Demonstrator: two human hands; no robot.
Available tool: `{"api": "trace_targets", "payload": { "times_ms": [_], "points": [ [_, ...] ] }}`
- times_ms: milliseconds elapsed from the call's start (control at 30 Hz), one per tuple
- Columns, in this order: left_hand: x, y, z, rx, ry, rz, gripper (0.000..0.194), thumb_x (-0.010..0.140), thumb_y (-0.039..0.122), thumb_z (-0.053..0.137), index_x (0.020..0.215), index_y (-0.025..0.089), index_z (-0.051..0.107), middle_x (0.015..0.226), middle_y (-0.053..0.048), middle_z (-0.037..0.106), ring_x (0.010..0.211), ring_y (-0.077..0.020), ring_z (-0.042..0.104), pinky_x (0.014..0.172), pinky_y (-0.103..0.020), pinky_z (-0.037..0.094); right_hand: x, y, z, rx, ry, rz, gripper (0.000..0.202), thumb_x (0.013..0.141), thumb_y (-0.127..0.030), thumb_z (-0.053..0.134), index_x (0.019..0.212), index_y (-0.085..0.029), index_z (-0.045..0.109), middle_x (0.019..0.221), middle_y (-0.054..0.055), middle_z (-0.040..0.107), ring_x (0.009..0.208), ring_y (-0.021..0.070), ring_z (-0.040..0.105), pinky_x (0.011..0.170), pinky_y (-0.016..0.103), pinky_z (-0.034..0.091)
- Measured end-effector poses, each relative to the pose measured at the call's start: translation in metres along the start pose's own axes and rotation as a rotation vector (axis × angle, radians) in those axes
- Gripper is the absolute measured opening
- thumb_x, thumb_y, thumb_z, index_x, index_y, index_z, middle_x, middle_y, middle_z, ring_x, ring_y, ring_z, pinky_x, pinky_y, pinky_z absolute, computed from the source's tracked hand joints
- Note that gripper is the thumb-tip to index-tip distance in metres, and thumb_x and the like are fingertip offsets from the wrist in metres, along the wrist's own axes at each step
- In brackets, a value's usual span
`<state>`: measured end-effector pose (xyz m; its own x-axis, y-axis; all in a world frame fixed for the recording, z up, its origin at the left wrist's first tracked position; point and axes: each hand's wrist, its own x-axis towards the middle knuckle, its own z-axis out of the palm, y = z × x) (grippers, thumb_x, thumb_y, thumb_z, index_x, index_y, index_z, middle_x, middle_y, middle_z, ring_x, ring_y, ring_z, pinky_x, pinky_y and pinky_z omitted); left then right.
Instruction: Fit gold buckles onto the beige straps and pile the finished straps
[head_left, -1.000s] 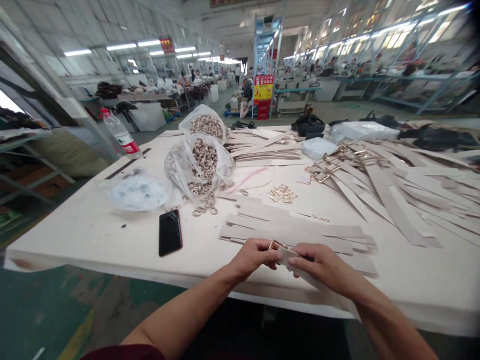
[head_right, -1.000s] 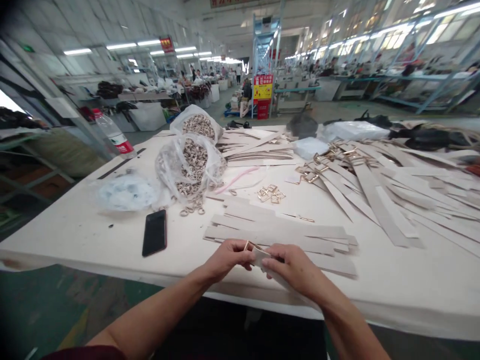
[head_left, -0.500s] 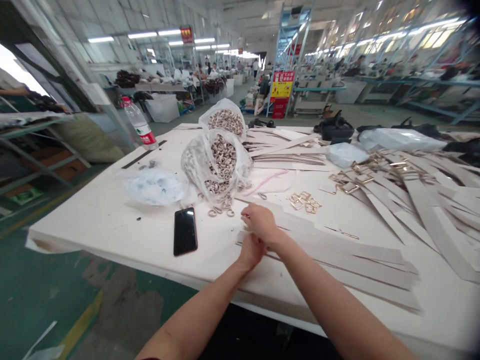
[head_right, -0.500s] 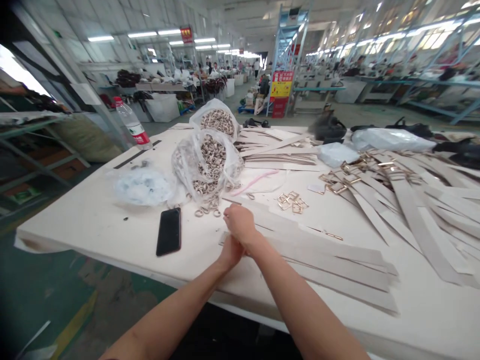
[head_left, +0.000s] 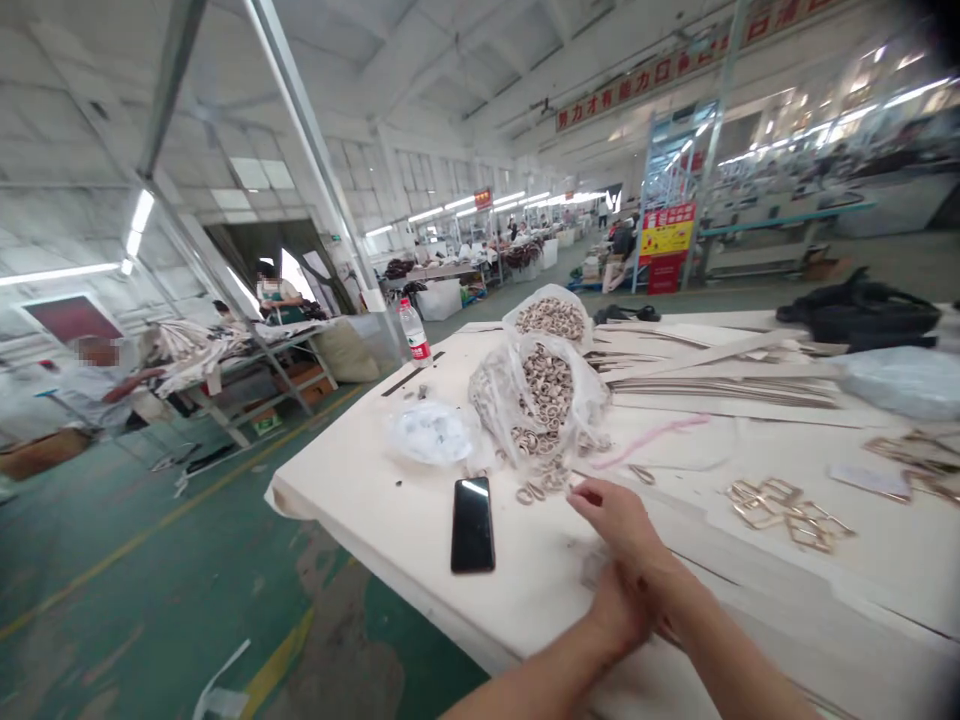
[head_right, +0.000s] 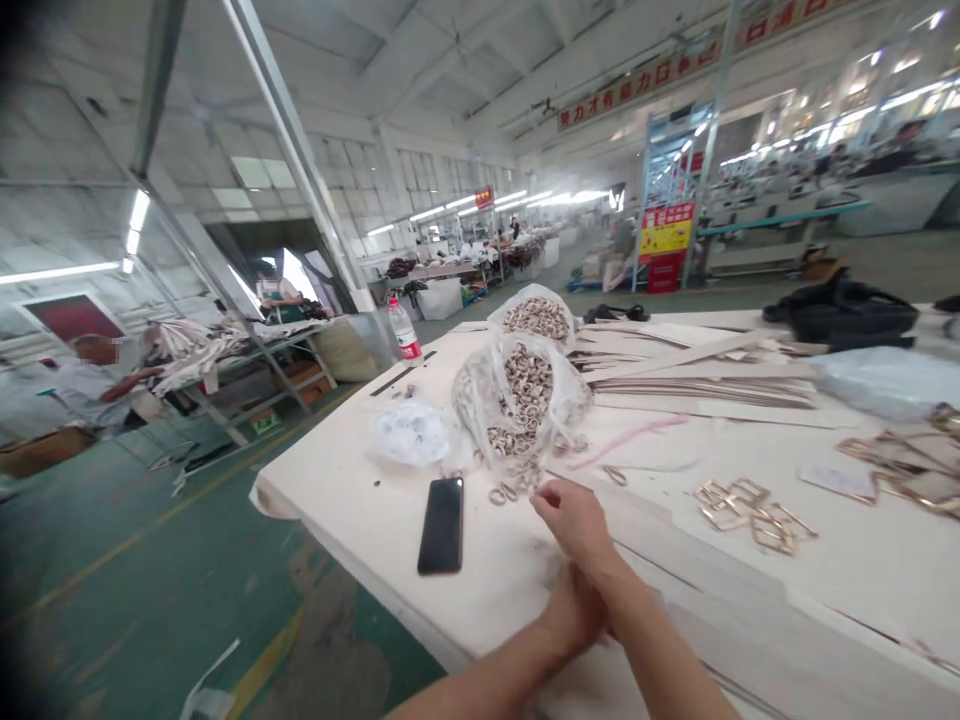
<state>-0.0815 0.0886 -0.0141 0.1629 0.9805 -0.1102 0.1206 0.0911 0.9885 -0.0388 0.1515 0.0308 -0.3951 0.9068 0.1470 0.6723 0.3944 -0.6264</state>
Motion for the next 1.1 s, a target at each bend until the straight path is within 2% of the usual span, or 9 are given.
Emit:
{"api": "trace_targets", "payload": {
  "times_ms": [67, 167, 300, 433, 533, 633, 867, 1000, 1100],
  "points": [
    [-0.002, 0.000, 0.000, -0.023, 0.024, -0.069, 0.020, 0.075, 0.032, 0.056, 0.061, 0.018, 0.053, 0.054, -0.003, 0.053, 0.056, -0.0182, 0.054, 0.052, -0.030, 0.045, -0.042, 0.022, -0.023, 0.283, 0.147, 0.103, 0.028, 0.079, -0.042, 0.055, 0.085, -0.018, 0.067, 0.078, 0.004, 0.070, 0.072, 0.0183, 0.063, 0.069, 0.029, 0.047],
    [0.001, -0.003, 0.001, -0.097, 0.000, -0.109, 0.026, 0.071, 0.036, 0.061, 0.060, 0.017, 0.046, 0.053, 0.003, 0.050, 0.050, -0.0115, 0.050, 0.047, -0.022, 0.041, -0.107, 0.049, -0.044, 0.579, 0.296, 0.335, 0.035, 0.072, -0.048, 0.062, 0.085, -0.015, 0.065, 0.067, 0.004, 0.067, 0.061, 0.0180, 0.060, 0.058, 0.030, 0.049],
    [0.011, -0.005, 0.005, -0.200, -0.035, -0.084, 0.028, 0.070, 0.039, 0.065, 0.080, 0.015, 0.054, 0.068, 0.004, 0.055, 0.058, -0.0092, 0.054, 0.055, -0.020, 0.046, -0.151, 0.064, -0.036, 0.803, 0.353, 0.467, 0.035, 0.067, -0.046, 0.069, 0.082, -0.015, 0.064, 0.063, 0.003, 0.065, 0.061, 0.0181, 0.061, 0.051, 0.027, 0.049],
    [0.004, 0.002, 0.010, -0.296, -0.045, 0.014, 0.043, 0.070, 0.036, 0.068, 0.107, 0.019, 0.054, 0.072, 0.004, 0.056, 0.058, -0.0084, 0.055, 0.056, -0.020, 0.047, -0.155, 0.062, -0.023, 0.941, 0.408, 0.479, 0.033, 0.068, -0.043, 0.069, 0.084, -0.015, 0.065, 0.070, 0.005, 0.068, 0.067, 0.0188, 0.064, 0.053, 0.026, 0.051],
    [-0.001, 0.003, 0.013, -0.277, -0.005, 0.072, 0.036, 0.071, 0.034, 0.068, 0.103, 0.019, 0.058, 0.069, 0.005, 0.054, 0.058, -0.0083, 0.054, 0.059, -0.021, 0.049, -0.155, 0.061, -0.021, 1.055, 0.459, 0.521, 0.034, 0.065, -0.042, 0.071, 0.084, -0.015, 0.065, 0.074, 0.006, 0.069, 0.073, 0.0207, 0.066, 0.054, 0.026, 0.052],
    [-0.001, -0.001, 0.016, -0.222, -0.018, 0.040, 0.031, 0.072, 0.034, 0.066, 0.098, 0.017, 0.061, 0.072, 0.002, 0.059, 0.059, -0.0111, 0.059, 0.060, -0.024, 0.051, -0.157, 0.063, -0.020, 1.124, 0.504, 0.556, 0.033, 0.064, -0.042, 0.073, 0.082, -0.015, 0.064, 0.076, 0.006, 0.069, 0.076, 0.0219, 0.067, 0.052, 0.025, 0.051],
    [-0.005, -0.008, 0.021, -0.095, -0.016, 0.067, 0.026, 0.074, 0.031, 0.063, 0.095, 0.016, 0.066, 0.076, -0.001, 0.064, 0.061, -0.0124, 0.059, 0.059, -0.025, 0.053, -0.156, 0.067, -0.016, 1.097, 0.512, 0.549, 0.028, 0.067, -0.039, 0.071, 0.080, -0.015, 0.065, 0.070, 0.005, 0.069, 0.070, 0.0193, 0.065, 0.047, 0.022, 0.045],
    [-0.003, -0.006, 0.020, -0.054, -0.102, 0.113, 0.025, 0.074, 0.030, 0.061, 0.093, 0.016, 0.068, 0.085, -0.004, 0.066, 0.072, -0.0152, 0.060, 0.063, -0.026, 0.054, -0.156, 0.079, -0.020, 0.954, 0.459, 0.520, 0.029, 0.068, -0.042, 0.069, 0.081, -0.016, 0.066, 0.060, 0.003, 0.067, 0.055, 0.0167, 0.060, 0.039, 0.022, 0.037],
    [0.001, -0.003, 0.019, -0.091, -0.194, 0.074, 0.024, 0.074, 0.031, 0.062, 0.093, 0.016, 0.068, 0.089, -0.005, 0.067, 0.074, -0.0159, 0.062, 0.066, -0.029, 0.055, -0.157, 0.090, -0.027, 0.897, 0.413, 0.443, 0.026, 0.067, -0.041, 0.069, 0.077, -0.017, 0.066, 0.058, 0.001, 0.064, 0.054, 0.0161, 0.059, 0.045, 0.024, 0.041]
  ]
}}
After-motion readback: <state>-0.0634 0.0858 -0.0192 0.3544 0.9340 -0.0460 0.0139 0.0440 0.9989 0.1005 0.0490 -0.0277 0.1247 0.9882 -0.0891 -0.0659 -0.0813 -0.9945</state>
